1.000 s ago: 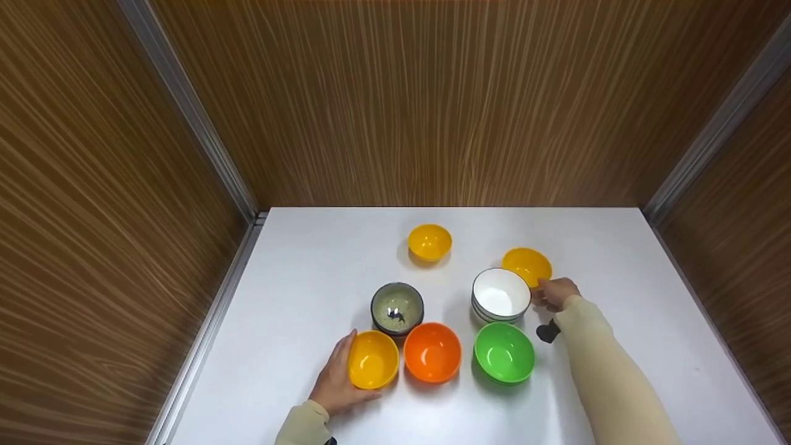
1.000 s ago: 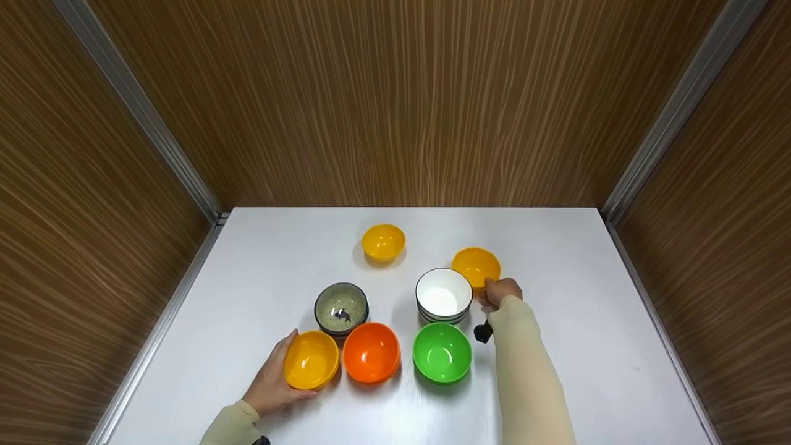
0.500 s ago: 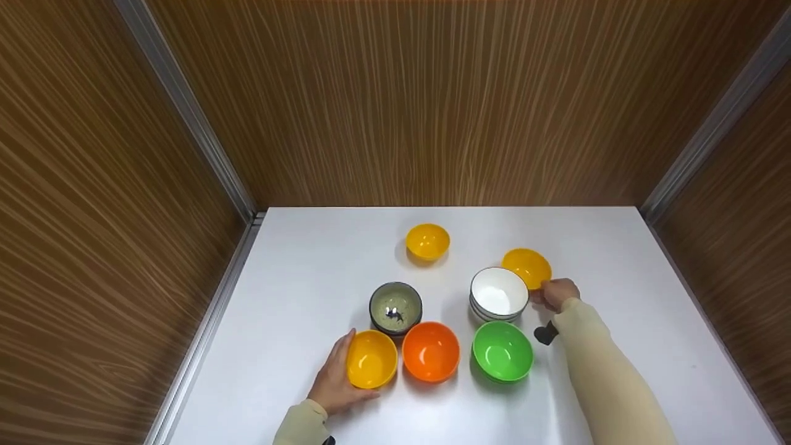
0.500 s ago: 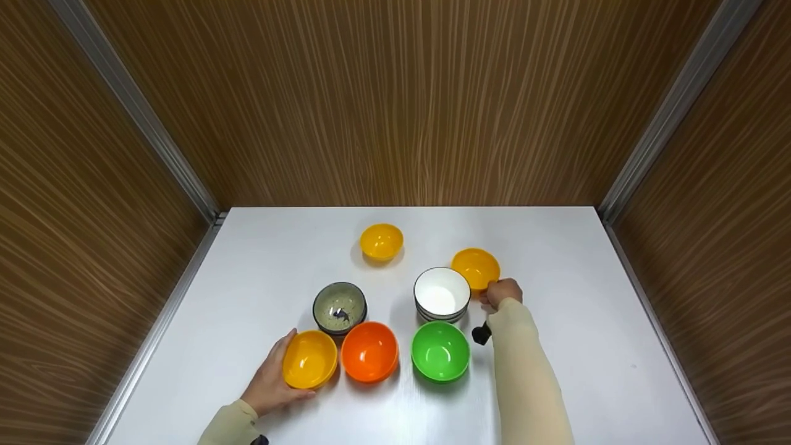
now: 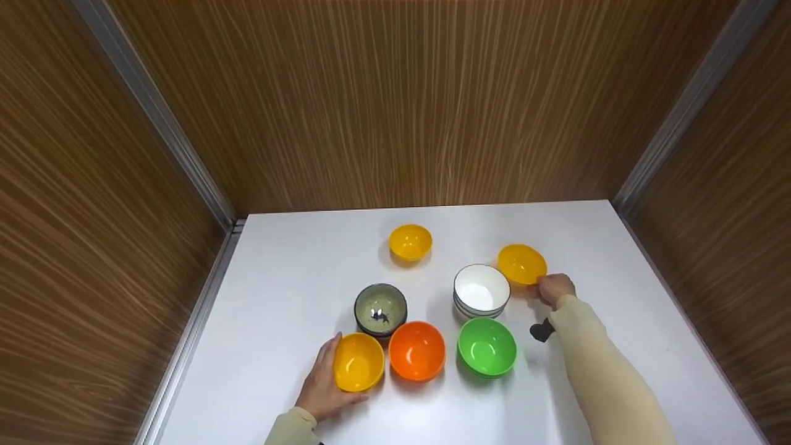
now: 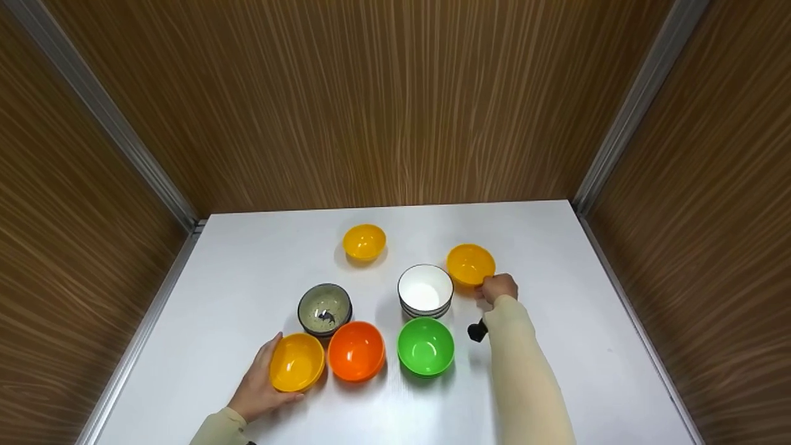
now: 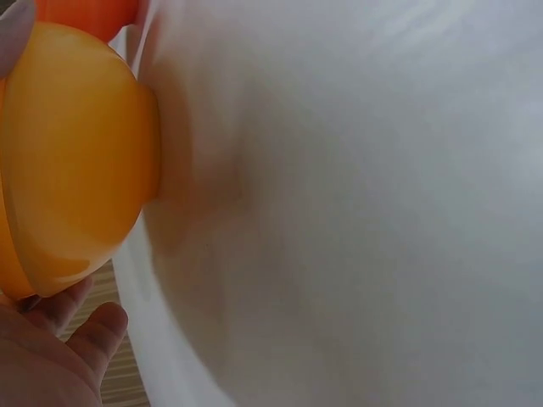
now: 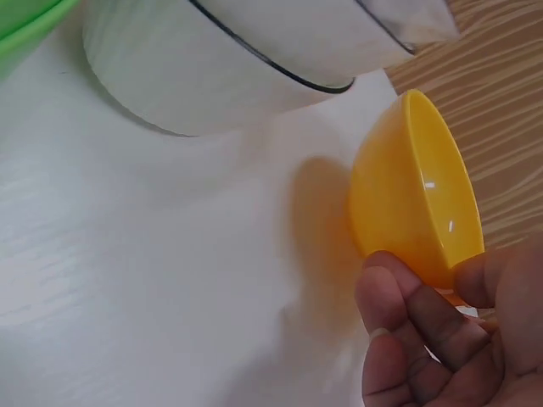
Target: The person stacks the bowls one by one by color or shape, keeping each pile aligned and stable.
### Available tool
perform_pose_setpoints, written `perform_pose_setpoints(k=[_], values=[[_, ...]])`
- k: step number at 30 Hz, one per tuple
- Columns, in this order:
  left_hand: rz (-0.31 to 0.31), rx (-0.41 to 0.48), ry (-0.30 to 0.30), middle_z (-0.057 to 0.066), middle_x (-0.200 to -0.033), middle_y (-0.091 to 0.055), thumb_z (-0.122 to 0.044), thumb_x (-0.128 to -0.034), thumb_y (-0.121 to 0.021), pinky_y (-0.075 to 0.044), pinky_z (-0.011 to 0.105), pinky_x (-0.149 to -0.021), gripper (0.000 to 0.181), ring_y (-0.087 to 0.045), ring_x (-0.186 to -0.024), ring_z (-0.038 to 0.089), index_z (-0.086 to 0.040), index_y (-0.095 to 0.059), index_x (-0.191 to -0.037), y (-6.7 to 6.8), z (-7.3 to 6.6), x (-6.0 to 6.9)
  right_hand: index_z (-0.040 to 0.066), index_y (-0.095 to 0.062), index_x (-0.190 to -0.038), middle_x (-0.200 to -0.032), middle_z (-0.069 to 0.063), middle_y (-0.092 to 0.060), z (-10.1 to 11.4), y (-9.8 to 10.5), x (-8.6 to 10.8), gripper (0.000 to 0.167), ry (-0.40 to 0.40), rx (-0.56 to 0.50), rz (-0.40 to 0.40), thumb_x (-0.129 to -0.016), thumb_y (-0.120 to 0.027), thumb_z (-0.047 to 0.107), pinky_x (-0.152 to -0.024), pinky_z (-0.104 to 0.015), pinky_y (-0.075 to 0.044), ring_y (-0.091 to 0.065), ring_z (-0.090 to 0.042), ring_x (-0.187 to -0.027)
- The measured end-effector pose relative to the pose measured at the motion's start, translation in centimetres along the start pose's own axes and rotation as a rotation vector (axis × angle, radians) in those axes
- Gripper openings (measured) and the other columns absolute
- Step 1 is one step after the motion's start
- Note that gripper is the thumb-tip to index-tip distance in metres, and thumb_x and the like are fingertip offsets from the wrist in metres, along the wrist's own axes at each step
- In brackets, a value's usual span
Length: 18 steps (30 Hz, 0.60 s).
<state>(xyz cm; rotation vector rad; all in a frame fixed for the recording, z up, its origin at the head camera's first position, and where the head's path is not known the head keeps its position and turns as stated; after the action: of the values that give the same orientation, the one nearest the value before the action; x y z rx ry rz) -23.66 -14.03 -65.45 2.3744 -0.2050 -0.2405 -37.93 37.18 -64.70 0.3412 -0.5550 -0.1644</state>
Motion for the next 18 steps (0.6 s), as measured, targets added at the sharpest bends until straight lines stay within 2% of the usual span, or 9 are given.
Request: perform_pose_setpoints(k=[4, 9, 18], values=[[-0.005, 0.004, 0.008, 0.016, -0.148, -0.03, -0.048, -0.0533, -0.091, -0.039, 0.054, -0.105, 0.128, -0.044, -0.128, 0.035, -0.012, -0.019, -0.152, 0.3, -0.1, 0.2, -0.008, -0.049, -0.131, -0.098, -0.01, -0.07, 0.9, 0.8, 0.6, 0.045, 0.039, -0.022, -0.016, -0.095, -0.036, 0.017, -0.09, -0.034, -0.048, -0.062, -0.023, -0.091], [-0.005, 0.003, 0.016, 0.015, -0.15, -0.028, -0.048, -0.0539, -0.091, -0.038, 0.055, -0.105, 0.127, -0.042, -0.129, 0.035, -0.012, -0.019, -0.153, 0.5, -0.2, 0.3, -0.004, -0.051, -0.13, -0.098, -0.005, -0.067, 2.6, 1.7, 2.1, 0.044, 0.084, -0.025, -0.042, -0.098, -0.034, 0.021, -0.095, -0.034, -0.046, -0.06, -0.02, -0.092], [-0.022, -0.012, 0.034, 0.017, -0.151, -0.026, -0.049, -0.0559, -0.09, -0.036, 0.055, -0.106, 0.127, -0.039, -0.132, 0.037, -0.013, -0.017, -0.153, 1.2, -0.6, 0.7, -0.003, -0.047, -0.134, -0.115, -0.018, -0.062, 5.6, 1.9, 5.6, 0.048, 0.181, -0.007, -0.007, -0.101, -0.033, 0.029, -0.104, -0.042, -0.041, -0.056, -0.029, -0.106]])
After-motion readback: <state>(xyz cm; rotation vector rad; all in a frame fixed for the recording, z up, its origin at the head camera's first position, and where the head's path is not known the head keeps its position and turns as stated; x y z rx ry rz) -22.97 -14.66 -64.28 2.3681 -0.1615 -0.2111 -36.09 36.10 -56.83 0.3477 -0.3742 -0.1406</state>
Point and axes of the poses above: each hand's wrist, its own x-axis away from the middle knuckle, its own y-axis out of the back of the hand, z = x × y, the point moved 6 cm from there along -x, towards the middle knuckle
